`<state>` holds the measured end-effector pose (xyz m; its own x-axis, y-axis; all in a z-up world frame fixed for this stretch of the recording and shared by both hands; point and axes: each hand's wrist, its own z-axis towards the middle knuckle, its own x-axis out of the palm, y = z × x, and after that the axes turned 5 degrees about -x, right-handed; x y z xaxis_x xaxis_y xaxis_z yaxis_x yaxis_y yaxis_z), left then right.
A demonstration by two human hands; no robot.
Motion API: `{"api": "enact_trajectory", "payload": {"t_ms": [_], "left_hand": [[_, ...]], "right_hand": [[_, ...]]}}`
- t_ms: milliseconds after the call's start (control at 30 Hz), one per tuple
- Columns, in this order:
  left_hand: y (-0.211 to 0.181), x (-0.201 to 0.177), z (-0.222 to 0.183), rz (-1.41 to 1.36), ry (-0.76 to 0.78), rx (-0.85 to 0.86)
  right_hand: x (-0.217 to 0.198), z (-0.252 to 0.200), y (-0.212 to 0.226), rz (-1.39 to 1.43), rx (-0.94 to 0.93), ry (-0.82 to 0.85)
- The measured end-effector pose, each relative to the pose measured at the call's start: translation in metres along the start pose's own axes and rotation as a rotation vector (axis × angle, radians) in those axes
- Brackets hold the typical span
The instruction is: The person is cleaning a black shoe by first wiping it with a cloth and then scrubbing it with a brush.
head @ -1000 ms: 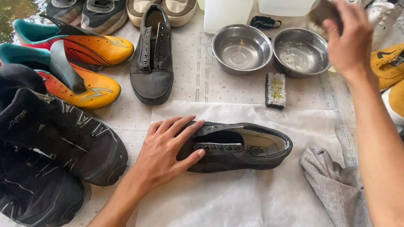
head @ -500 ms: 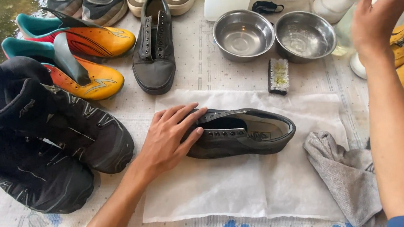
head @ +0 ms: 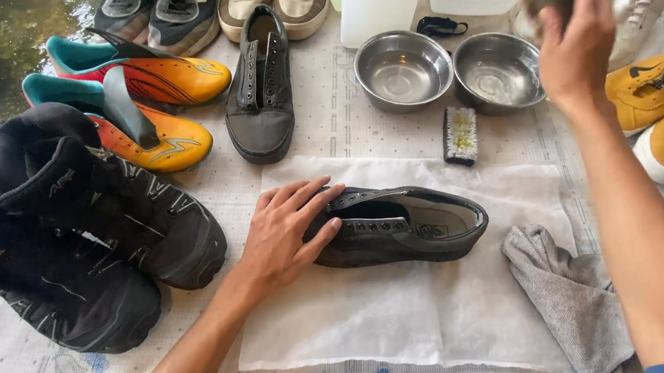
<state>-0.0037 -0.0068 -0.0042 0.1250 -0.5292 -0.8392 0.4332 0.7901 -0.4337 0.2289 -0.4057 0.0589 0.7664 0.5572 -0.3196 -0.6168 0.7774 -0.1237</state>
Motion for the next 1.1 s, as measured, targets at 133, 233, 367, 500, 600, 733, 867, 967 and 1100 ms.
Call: {"api": "enact_trajectory", "payload": {"t_ms": [133, 233, 367, 500, 600, 733, 867, 967, 1100], "left_hand": [[0.002, 0.003, -0.002, 0.003, -0.012, 0.010], [0.003, 0.002, 0.000, -0.003, -0.024, 0.007], [0.002, 0.002, -0.002, -0.001, -0.018, 0.007], [0.002, -0.002, -0.001, -0.016, 0.004, 0.003], [0.001, 0.002, -0.003, -0.017, -0.001, 0.018], [0.003, 0.001, -0.002, -0.002, -0.013, 0.013], [0.004, 0.002, -0.001, 0.015, -0.008, 0.020], [0.003, 0.002, -0.002, 0.010, -0.020, 0.025], [0.004, 0.003, -0.001, 0.011, -0.006, 0.007]], "right_hand": [[0.009, -0.012, -0.022, -0.016, 0.311, 0.615], [-0.004, 0.014, -0.017, 0.012, 0.084, 0.278], [0.009, -0.007, -0.016, 0.091, 0.398, 0.769], [0.016, -0.025, -0.021, 0.043, 0.297, 0.644], [0.002, -0.017, -0.013, -0.042, 0.055, 0.256], [0.009, -0.016, -0.023, 0.006, 0.262, 0.497], [-0.004, -0.008, -0.007, -0.054, 0.080, 0.169], [0.004, -0.022, -0.028, -0.012, 0.385, 0.851], [0.009, -0.014, -0.032, -0.101, 0.226, 0.299]]}}
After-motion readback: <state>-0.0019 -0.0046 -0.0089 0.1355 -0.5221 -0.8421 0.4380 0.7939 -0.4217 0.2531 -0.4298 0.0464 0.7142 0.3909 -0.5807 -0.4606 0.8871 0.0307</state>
